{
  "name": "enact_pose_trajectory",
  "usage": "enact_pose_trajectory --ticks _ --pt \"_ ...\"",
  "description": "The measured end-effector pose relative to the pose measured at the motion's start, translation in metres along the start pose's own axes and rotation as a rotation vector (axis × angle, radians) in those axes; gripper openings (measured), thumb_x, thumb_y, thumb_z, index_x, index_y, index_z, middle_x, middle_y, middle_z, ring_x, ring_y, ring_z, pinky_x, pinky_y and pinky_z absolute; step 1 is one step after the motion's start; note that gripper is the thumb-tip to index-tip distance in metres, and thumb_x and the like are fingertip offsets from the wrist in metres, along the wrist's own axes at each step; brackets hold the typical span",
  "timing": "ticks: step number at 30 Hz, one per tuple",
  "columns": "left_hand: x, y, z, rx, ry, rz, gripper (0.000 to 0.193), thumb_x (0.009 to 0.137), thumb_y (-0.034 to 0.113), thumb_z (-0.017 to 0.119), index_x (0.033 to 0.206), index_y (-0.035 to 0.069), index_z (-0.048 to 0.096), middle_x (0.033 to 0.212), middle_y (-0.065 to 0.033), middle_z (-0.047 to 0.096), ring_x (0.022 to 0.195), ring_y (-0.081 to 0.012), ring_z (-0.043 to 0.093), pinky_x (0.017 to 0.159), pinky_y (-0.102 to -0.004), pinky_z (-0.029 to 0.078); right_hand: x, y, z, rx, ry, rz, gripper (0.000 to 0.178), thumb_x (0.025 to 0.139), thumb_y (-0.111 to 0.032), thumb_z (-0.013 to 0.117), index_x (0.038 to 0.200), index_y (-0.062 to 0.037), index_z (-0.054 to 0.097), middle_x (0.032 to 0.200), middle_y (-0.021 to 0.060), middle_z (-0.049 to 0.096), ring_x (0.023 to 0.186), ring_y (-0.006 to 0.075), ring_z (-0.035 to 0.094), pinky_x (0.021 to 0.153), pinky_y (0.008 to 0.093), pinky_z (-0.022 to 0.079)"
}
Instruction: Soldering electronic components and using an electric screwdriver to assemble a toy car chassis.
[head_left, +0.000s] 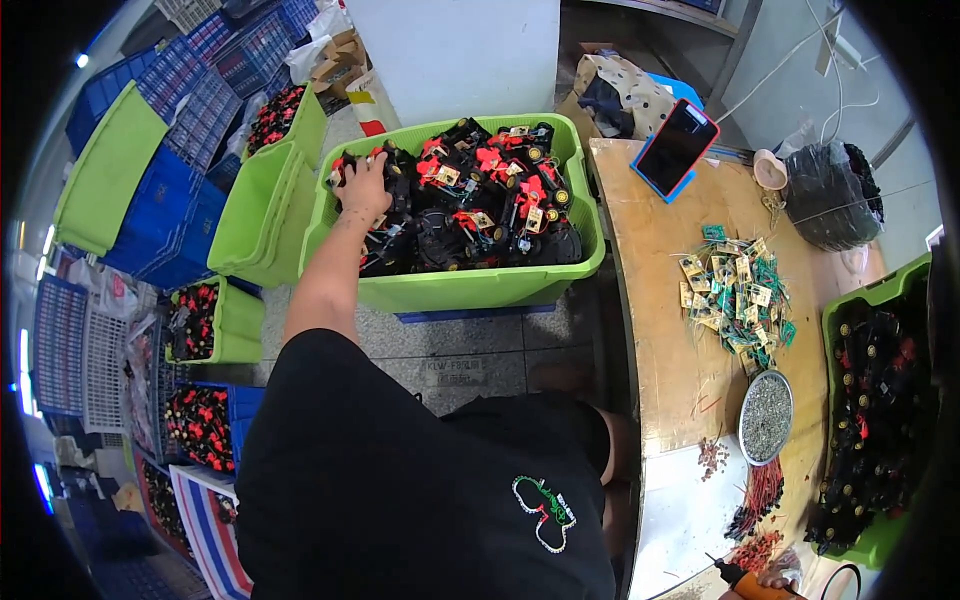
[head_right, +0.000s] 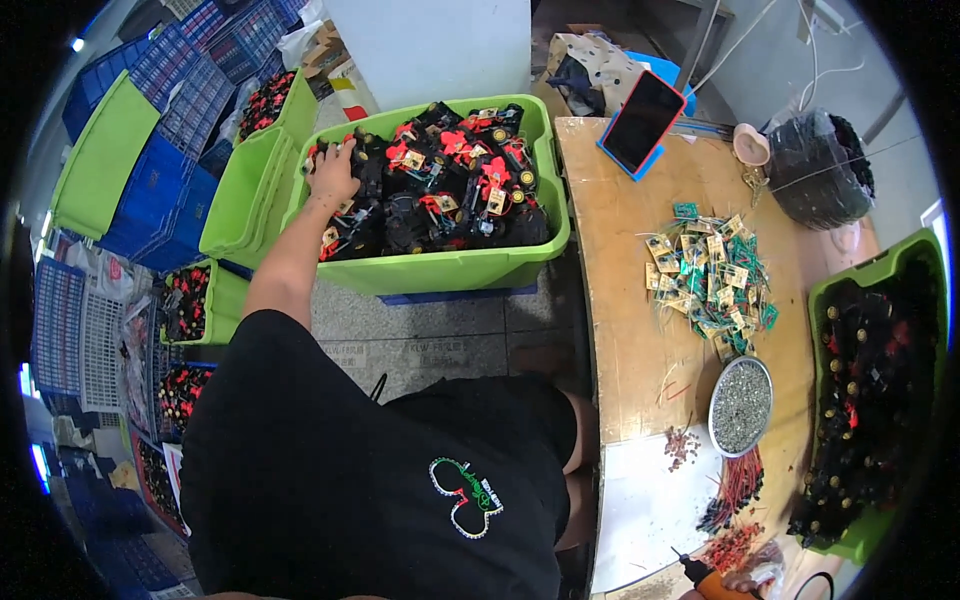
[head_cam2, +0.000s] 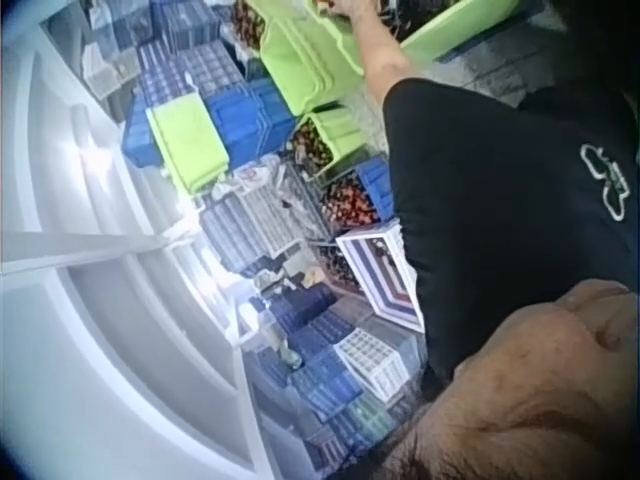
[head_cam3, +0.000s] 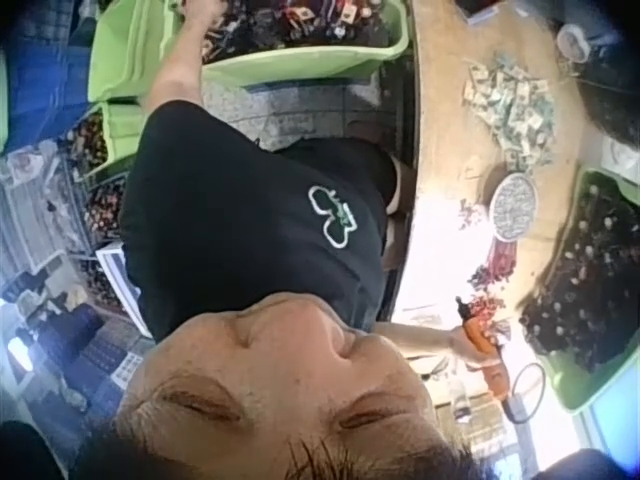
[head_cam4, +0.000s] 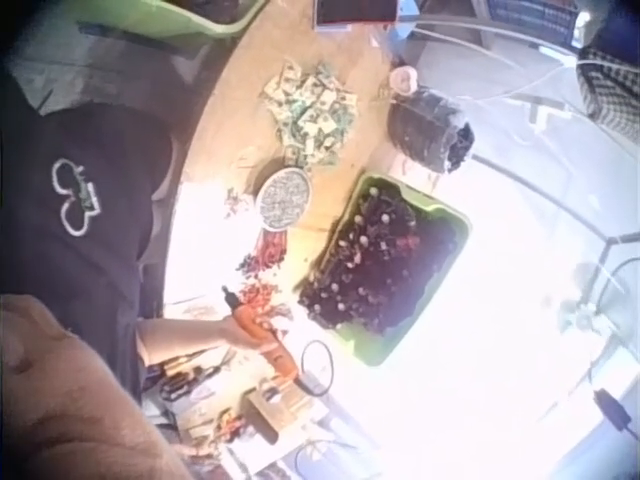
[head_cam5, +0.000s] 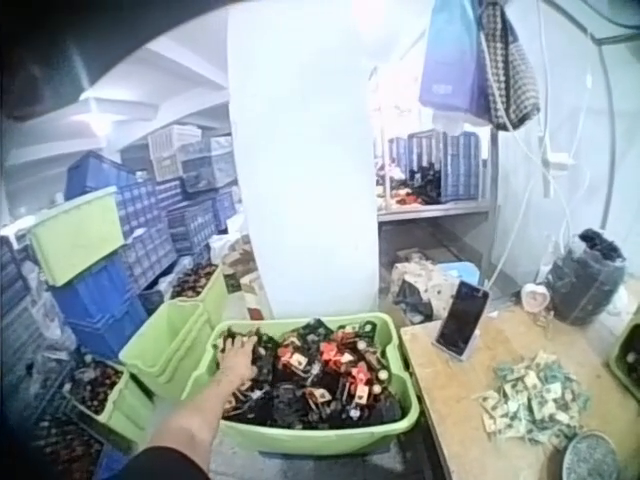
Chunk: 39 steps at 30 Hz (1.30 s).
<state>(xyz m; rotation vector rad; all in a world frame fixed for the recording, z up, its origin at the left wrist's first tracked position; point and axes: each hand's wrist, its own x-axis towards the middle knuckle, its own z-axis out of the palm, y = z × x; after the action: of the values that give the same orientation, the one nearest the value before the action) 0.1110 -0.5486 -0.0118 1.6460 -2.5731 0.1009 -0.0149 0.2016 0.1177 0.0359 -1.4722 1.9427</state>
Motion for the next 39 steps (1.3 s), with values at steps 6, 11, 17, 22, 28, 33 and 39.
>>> enact_pose_trajectory --ticks 6,11,17,22,28,33,39 --pt "0.015 0.021 0.026 0.046 -0.306 0.215 0.088 0.075 0.053 0.073 0.148 0.023 0.037 0.16 -0.0077 0.019 0.147 -0.0342 0.016 0.107 -0.0713 0.025 0.01 0.02 -0.031 -0.072 0.181 -0.07 0.037 0.09 -0.037 0.061 0.066 -0.0117 0.052 0.062 0.0013 0.05 0.055 0.0157 0.048 0.056 0.0311 0.043" --pt "-0.002 0.053 0.039 -0.02 -0.259 0.172 0.098 0.078 0.069 0.063 0.148 0.006 0.036 0.158 -0.0121 0.023 0.147 -0.035 0.016 0.108 -0.0725 0.017 0.01 0.012 -0.022 -0.07 0.208 0.023 0.039 0.09 -0.042 0.062 0.066 -0.0131 0.053 0.062 0.0002 0.05 0.056 0.015 0.049 0.056 0.0302 0.043" --pt "-0.035 0.038 0.035 0.325 -0.016 0.164 0.085 0.08 0.071 0.057 0.149 0.025 0.037 0.156 -0.012 0.028 0.145 -0.0392 0.019 0.101 -0.0802 0.014 0.008 0.005 -0.021 -0.197 0.08 0.022 0.043 0.091 -0.045 0.061 0.069 -0.0086 0.056 0.065 0.0027 0.051 0.062 0.0167 0.053 0.068 0.0339 0.05" --pt "-0.045 0.027 0.019 0.142 -0.152 -0.122 0.085 0.079 0.074 0.054 0.15 0.031 0.034 0.159 -0.0089 0.024 0.144 -0.0411 0.019 0.098 -0.083 0.014 0.009 0.002 -0.017 -0.141 -0.004 0.022 0.044 0.093 -0.044 0.059 0.073 -0.0053 0.057 0.068 0.0042 0.052 0.069 0.0191 0.054 0.082 0.0388 0.049" --pt "-0.035 0.035 0.019 0.195 -0.087 -0.072 0.082 0.081 0.068 0.057 0.145 0.02 0.042 0.153 -0.0115 0.033 0.142 -0.0367 0.026 0.101 -0.0779 0.018 0.016 0.005 -0.026 -0.22 0.062 -0.009 0.047 0.093 -0.049 0.058 0.08 -0.0038 0.056 0.075 0.0055 0.051 0.072 0.0192 0.052 0.096 0.0433 0.048" --pt "-0.053 0.137 0.023 -0.049 0.119 0.495 0.079 0.087 0.066 0.052 0.148 0.018 0.035 0.156 -0.015 0.025 0.146 -0.0356 0.018 0.105 -0.0728 0.021 0.038 0.023 -0.095 -0.335 0.283 0.089 0.034 0.1 -0.035 0.054 0.115 -0.0034 0.055 0.085 0.0018 0.047 0.074 0.0139 0.043 0.071 0.0288 0.042" --pt "-0.007 0.183 0.074 -0.262 0.128 0.56 0.085 0.084 0.062 0.061 0.146 0.012 0.033 0.153 -0.0183 0.03 0.145 -0.036 0.022 0.111 -0.0618 0.025 0.039 0.023 -0.126 -0.311 0.241 0.067 0.038 0.098 -0.039 0.053 0.115 -0.0043 0.057 0.09 0.0003 0.051 0.08 0.0123 0.048 0.074 0.0268 0.043"
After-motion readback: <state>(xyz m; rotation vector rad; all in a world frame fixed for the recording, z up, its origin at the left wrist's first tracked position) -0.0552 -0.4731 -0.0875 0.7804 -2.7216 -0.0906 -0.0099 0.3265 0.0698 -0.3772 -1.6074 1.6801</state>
